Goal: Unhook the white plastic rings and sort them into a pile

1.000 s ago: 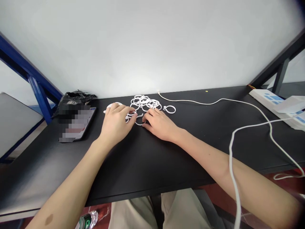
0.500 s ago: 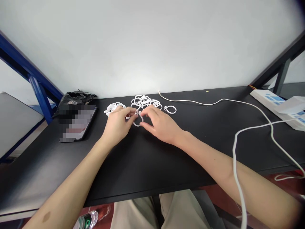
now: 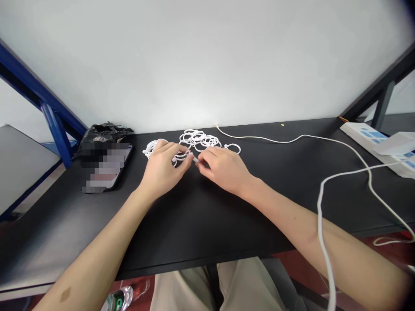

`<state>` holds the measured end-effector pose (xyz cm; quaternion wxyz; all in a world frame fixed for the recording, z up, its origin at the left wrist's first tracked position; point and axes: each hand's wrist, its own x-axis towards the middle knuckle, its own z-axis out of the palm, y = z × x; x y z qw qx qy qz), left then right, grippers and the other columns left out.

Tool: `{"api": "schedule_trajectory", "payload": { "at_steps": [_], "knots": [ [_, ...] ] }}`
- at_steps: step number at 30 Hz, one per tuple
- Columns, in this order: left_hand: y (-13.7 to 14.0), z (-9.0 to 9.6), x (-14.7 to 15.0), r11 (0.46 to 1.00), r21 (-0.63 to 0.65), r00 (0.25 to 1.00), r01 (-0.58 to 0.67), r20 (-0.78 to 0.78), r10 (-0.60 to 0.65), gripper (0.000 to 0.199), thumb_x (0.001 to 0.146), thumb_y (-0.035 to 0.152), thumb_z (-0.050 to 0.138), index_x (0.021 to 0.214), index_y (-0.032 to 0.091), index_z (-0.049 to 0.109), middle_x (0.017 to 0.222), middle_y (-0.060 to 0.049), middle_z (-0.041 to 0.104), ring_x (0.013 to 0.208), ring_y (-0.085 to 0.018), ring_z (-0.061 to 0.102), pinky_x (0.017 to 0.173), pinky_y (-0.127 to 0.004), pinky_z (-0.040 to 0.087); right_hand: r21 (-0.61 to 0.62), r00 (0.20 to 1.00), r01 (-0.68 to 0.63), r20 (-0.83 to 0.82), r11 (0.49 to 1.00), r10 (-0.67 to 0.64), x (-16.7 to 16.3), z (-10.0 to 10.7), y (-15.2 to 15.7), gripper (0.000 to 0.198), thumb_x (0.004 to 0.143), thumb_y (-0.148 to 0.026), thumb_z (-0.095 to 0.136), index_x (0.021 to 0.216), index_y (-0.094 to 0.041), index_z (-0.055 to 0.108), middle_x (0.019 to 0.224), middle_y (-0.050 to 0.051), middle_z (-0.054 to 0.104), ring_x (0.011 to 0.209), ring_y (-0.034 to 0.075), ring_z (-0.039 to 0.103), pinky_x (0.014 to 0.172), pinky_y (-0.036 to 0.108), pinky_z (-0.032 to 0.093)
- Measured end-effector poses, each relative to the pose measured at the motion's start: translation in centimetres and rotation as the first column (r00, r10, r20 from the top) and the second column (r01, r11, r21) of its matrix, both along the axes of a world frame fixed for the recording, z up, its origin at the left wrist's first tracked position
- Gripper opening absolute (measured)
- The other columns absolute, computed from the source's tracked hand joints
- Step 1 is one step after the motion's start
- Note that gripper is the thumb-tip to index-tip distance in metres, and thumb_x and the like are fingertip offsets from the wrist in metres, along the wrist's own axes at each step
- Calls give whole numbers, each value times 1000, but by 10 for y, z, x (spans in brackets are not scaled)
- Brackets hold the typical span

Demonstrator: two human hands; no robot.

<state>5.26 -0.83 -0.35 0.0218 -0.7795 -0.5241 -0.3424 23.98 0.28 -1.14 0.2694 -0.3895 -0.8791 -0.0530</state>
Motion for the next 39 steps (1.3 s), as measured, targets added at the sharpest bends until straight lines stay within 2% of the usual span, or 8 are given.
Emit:
{"api": "schedule_trajectory", "payload": {
  "at_steps": [4, 7, 11, 17, 28, 32, 36, 39],
  "knots": [
    [1, 1, -3, 999, -33, 999, 43, -28, -44, 11, 88, 29, 61, 91, 21, 68, 89, -2, 71, 89, -20, 56, 79, -30, 47, 70, 994, -7, 114, 997, -1, 1, 3, -1, 19, 95, -24, 51, 88, -14, 66, 90, 8, 67, 88, 22, 61, 77, 34, 47],
    [2, 0, -6, 995, -73, 997, 67, -25, -69, 12, 87, 29, 63, 94, 22, 69, 89, -2, 70, 88, -20, 57, 77, -29, 47, -12, 999, -5, 34, 1000, 6, 1, 2, -2, 21, 94, -26, 55, 107, -13, 65, 111, 12, 66, 104, 24, 60, 85, 36, 50],
    [1, -2, -7, 989, -100, 994, 107, -17, -110, 15, 89, 34, 63, 96, 24, 72, 91, -2, 70, 85, -18, 59, 73, -28, 48, -175, 999, -45, -14, 984, 43, 4, 0, -1, 55, 92, -33, 60, 140, -13, 45, 140, 16, 52, 127, 28, 51, 99, 44, 48],
    [2, -7, -7, 982, 12, 976, 187, -113, -184, 17, 92, 32, 59, 94, 20, 72, 84, -4, 70, 85, -19, 58, 72, -28, 48, -321, 997, -57, 33, 945, 71, 4, 0, -1, 37, 94, -30, 57, 128, -14, 57, 119, 13, 65, 107, 26, 63, 85, 41, 54],
    [1, -10, -4, 967, 116, 963, 225, -177, -203, 23, 96, 27, 52, 89, 17, 72, 76, -5, 69, 80, -20, 55, 73, -32, 48, -347, 995, -85, -77, 934, 62, 3, -1, -1, 28, 93, -27, 57, 117, -16, 64, 109, 9, 70, 99, 23, 64, 86, 38, 51],
    [4, -9, -6, 980, 98, 976, 170, -154, -154, 21, 95, 29, 54, 88, 19, 71, 78, -5, 68, 81, -20, 57, 72, -31, 48, -372, 995, -70, -97, 926, 36, 5, 0, 2, 48, 91, -42, 60, 132, -17, 56, 123, 10, 66, 110, 24, 62, 93, 39, 50],
    [9, -6, -16, 998, 3, 985, 58, -165, -57, 17, 93, 32, 57, 90, 20, 69, 83, -5, 69, 90, -23, 58, 74, -32, 47, -314, 988, 154, 33, 937, -151, 23, 3, 19, 67, 89, -52, 59, 141, -13, 48, 139, 16, 55, 128, 31, 50, 105, 45, 43],
    [12, -6, -24, 996, -32, 958, -80, -277, 68, 18, 91, 31, 55, 86, 20, 68, 84, -7, 71, 94, -28, 56, 76, -38, 46, -254, 883, 465, 208, 848, -421, 43, 5, 33, 54, 90, -40, 57, 133, -8, 54, 131, 22, 57, 123, 38, 51, 100, 51, 44]
  ]
}}
